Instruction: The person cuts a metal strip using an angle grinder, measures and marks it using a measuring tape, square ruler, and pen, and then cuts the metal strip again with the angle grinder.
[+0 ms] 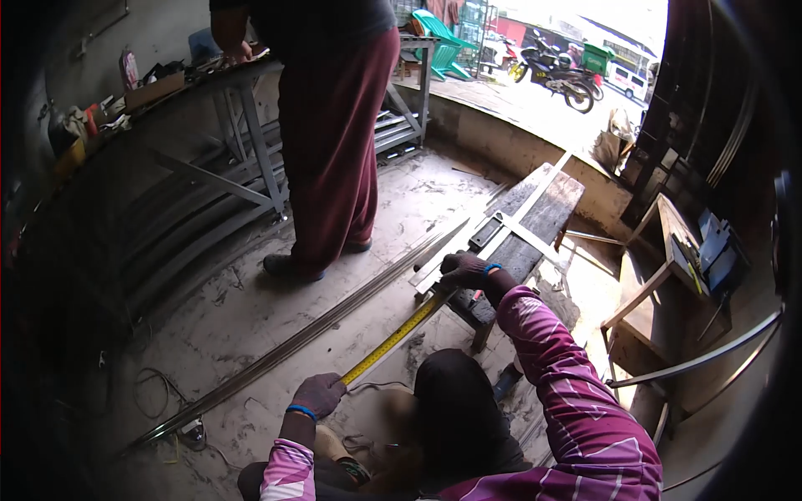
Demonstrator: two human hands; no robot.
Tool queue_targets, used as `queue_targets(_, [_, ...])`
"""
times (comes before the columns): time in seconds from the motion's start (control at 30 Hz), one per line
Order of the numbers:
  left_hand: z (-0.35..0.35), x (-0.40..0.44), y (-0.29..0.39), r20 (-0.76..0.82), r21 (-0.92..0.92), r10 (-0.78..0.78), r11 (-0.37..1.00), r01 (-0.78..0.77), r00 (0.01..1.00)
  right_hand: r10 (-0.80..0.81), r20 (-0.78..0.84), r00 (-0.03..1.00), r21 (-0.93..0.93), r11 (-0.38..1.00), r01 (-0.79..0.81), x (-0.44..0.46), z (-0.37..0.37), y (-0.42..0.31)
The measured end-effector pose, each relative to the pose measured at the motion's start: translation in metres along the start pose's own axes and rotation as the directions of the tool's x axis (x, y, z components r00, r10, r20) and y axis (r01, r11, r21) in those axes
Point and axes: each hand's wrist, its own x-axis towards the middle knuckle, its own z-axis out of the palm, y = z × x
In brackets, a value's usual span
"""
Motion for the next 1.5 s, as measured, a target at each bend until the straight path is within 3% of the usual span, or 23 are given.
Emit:
queue_targets(0.03, [-0.004, 0.001, 0.003, 0.054, -0.011, -0.071, 0.997, 0.072, 0.996, -0.056, -0.02, 0.998, -0.054, 0.997, 0.055, 0.001, 0.0, 0.004])
queue_targets(0.07, [-0.001, 0.001, 0.001, 0.022, -0.036, -0.102, 0.994, 0.103, 0.995, -0.038, 0.009, 0.999, 0.05, 0.998, 0.037, 0.0, 0.0, 0.005])
queue_targets(0.2, [-0.003, 0.0, 0.004, 0.039, -0.016, -0.089, 0.996, 0.089, 0.995, -0.011, 0.017, 1.0, 0.149, 0.989, 0.008, 0.007, 0.004, 0.016])
queue_targets(0.7, [-0.011, -0.003, 0.017, 0.106, 0.031, -0.104, 0.994, 0.101, 0.989, 0.041, 0.019, 0.999, 0.07, 0.997, -0.043, 0.0, -0.002, -0.005])
queue_targets(0.77, [-0.006, -0.005, 0.014, 0.08, 0.067, -0.009, 0.998, 0.003, 0.997, 0.075, 0.031, 0.997, 0.062, 0.995, -0.077, -0.001, -0.003, -0.008])
queue_targets(0.9, [-0.008, -0.004, 0.018, 0.105, 0.043, -0.046, 0.998, 0.042, 0.993, 0.095, 0.064, 0.993, 0.085, 0.991, -0.1, 0.004, -0.001, 0.0])
queue_targets(1.0, [-0.017, -0.01, 0.012, 0.101, 0.112, 0.078, 0.99, -0.089, 0.992, 0.072, 0.059, 0.996, 0.12, 0.99, -0.079, 0.006, 0.002, 0.008])
queue_targets(1.07, [-0.016, -0.005, -0.012, 0.053, -0.008, 0.031, 0.999, -0.031, 0.998, 0.069, 0.05, 0.996, 0.191, 0.979, -0.078, 0.006, 0.003, 0.012])
queue_targets(1.2, [-0.043, -0.033, -0.039, 0.116, 0.126, -0.117, 0.987, 0.102, 0.986, 0.068, 0.048, 0.997, 0.19, 0.979, -0.076, 0.006, 0.001, 0.01])
queue_targets(1.27, [-0.036, -0.032, -0.065, 0.127, 0.094, -0.111, 0.991, 0.099, 0.986, 0.026, 0.022, 0.999, 0.074, 0.997, -0.028, 0.007, 0.0, 0.01])
queue_targets(1.33, [-0.039, -0.038, -0.061, 0.243, 0.011, -0.14, 0.99, 0.142, 0.96, 0.071, 0.039, 0.997, 0.15, 0.986, -0.076, 0.004, 0.0, 0.006])
queue_targets(1.4, [-0.041, -0.044, -0.048, 0.198, -0.025, -0.143, 0.988, 0.151, 0.97, 0.108, 0.068, 0.992, 0.172, 0.978, -0.118, -0.001, -0.003, -0.005])
queue_targets(1.47, [-0.046, -0.043, -0.041, 0.258, 0.06, -0.15, 0.989, 0.139, 0.955, 0.153, 0.06, 0.986, 0.153, 0.975, -0.161, -0.003, -0.004, -0.014])
queue_targets(1.5, [-0.042, -0.04, -0.047, 0.221, 0.084, -0.123, 0.991, 0.107, 0.967, 0.068, 0.036, 0.997, 0.143, 0.987, -0.072, -0.001, -0.001, -0.004])
